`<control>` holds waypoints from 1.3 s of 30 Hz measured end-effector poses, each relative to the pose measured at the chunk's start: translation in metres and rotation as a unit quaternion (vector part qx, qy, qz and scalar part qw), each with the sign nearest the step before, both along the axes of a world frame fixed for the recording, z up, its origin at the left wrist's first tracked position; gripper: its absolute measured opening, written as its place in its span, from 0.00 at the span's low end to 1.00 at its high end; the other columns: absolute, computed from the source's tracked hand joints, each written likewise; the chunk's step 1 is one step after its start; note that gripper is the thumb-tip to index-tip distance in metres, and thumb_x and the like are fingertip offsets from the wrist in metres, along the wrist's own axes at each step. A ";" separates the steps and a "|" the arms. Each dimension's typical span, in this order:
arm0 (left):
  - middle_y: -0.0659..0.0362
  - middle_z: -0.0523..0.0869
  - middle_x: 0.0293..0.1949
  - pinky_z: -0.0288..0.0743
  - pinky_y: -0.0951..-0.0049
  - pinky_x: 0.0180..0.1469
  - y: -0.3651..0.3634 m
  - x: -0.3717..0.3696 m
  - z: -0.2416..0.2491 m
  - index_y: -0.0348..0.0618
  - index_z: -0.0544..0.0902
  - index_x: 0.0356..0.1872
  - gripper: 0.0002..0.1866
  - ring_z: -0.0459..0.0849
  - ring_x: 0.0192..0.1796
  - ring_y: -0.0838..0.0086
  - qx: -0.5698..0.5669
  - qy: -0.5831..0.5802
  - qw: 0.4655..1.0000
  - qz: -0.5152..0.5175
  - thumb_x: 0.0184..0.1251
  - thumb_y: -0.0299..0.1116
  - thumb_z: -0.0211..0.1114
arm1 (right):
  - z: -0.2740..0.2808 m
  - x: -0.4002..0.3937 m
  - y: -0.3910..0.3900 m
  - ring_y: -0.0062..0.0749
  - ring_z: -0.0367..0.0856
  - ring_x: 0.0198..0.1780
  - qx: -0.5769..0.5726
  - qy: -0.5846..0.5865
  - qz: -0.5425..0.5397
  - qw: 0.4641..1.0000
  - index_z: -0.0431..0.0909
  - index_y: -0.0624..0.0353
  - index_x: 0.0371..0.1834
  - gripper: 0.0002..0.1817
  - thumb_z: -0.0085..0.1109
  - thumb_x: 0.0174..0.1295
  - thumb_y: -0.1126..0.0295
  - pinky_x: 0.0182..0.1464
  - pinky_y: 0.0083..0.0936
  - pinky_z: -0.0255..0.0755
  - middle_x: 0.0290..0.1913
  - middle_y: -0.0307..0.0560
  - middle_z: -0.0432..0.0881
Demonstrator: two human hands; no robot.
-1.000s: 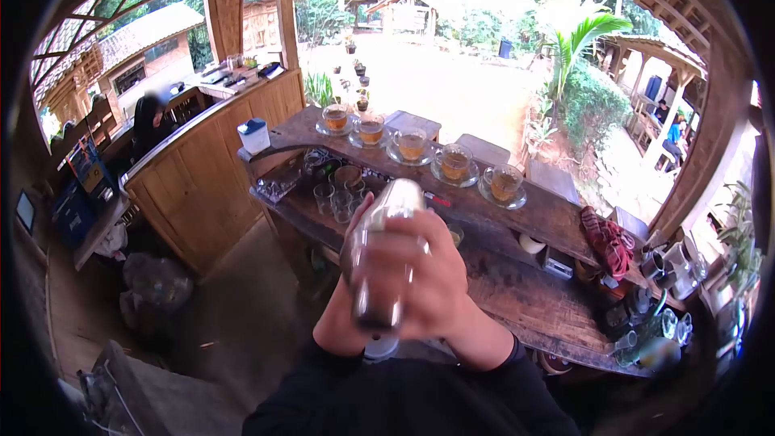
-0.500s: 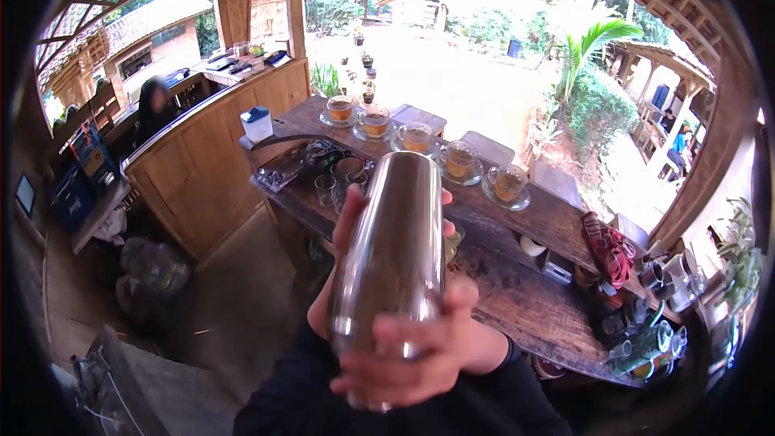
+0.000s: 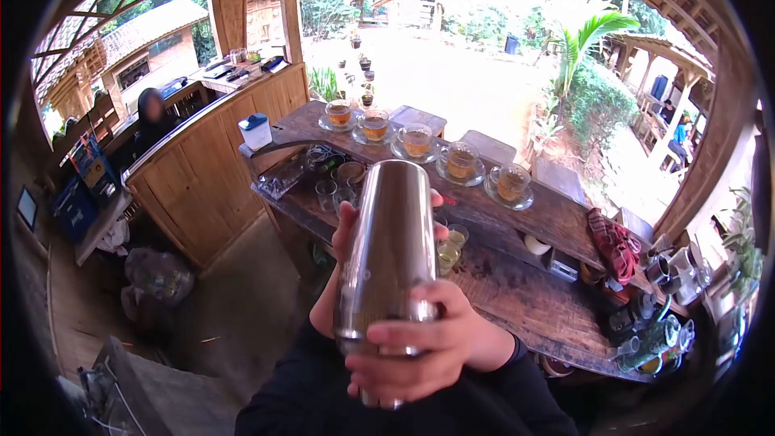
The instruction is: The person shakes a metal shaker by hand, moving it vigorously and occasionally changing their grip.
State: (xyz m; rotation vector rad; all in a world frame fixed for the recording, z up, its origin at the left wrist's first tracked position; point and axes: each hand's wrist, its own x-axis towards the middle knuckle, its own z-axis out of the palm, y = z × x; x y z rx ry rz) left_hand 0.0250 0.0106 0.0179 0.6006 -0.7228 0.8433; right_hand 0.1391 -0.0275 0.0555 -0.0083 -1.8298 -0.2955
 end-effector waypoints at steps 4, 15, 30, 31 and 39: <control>0.43 0.67 0.62 0.78 0.50 0.53 0.017 -0.005 -0.048 0.37 0.57 0.69 0.40 0.73 0.61 0.53 -0.135 0.038 0.990 -0.009 0.68 0.62 0.48 | -0.012 -0.011 0.023 0.41 0.80 0.50 -0.012 -0.017 -0.038 0.999 0.83 0.45 0.37 0.10 0.64 0.49 0.64 0.53 0.45 0.69 0.44 0.36 0.84; 0.47 0.74 0.58 0.79 0.55 0.52 0.004 0.008 0.003 0.39 0.61 0.67 0.39 0.76 0.58 0.60 -0.169 0.017 0.980 -0.099 0.68 0.63 0.48 | -0.003 0.009 0.029 0.41 0.81 0.48 -0.061 -0.017 0.004 0.998 0.82 0.48 0.36 0.13 0.67 0.46 0.64 0.51 0.43 0.71 0.43 0.42 0.84; 0.48 0.76 0.57 0.76 0.56 0.56 0.050 0.000 -0.065 0.38 0.67 0.64 0.37 0.79 0.55 0.60 -0.202 0.111 0.956 0.182 0.67 0.61 0.51 | -0.019 -0.005 0.038 0.40 0.79 0.52 -0.166 0.012 -0.040 0.985 0.82 0.49 0.38 0.13 0.68 0.48 0.64 0.58 0.48 0.68 0.45 0.45 0.82; 0.48 0.76 0.57 0.76 0.56 0.56 0.063 -0.002 -0.079 0.38 0.67 0.64 0.37 0.79 0.54 0.60 -0.270 0.116 0.938 0.187 0.67 0.61 0.51 | -0.012 -0.011 0.043 0.40 0.78 0.54 -0.259 0.064 -0.012 0.964 0.82 0.50 0.39 0.14 0.68 0.48 0.62 0.58 0.48 0.67 0.46 0.46 0.81; 0.43 0.51 0.73 0.69 0.42 0.62 -0.003 -0.006 0.009 0.44 0.46 0.74 0.48 0.58 0.72 0.49 0.003 -0.008 0.995 0.101 0.64 0.65 0.52 | -0.007 0.001 0.022 0.44 0.75 0.57 -0.089 -0.045 0.019 0.995 0.81 0.49 0.42 0.19 0.67 0.43 0.60 0.60 0.49 0.64 0.49 0.45 0.81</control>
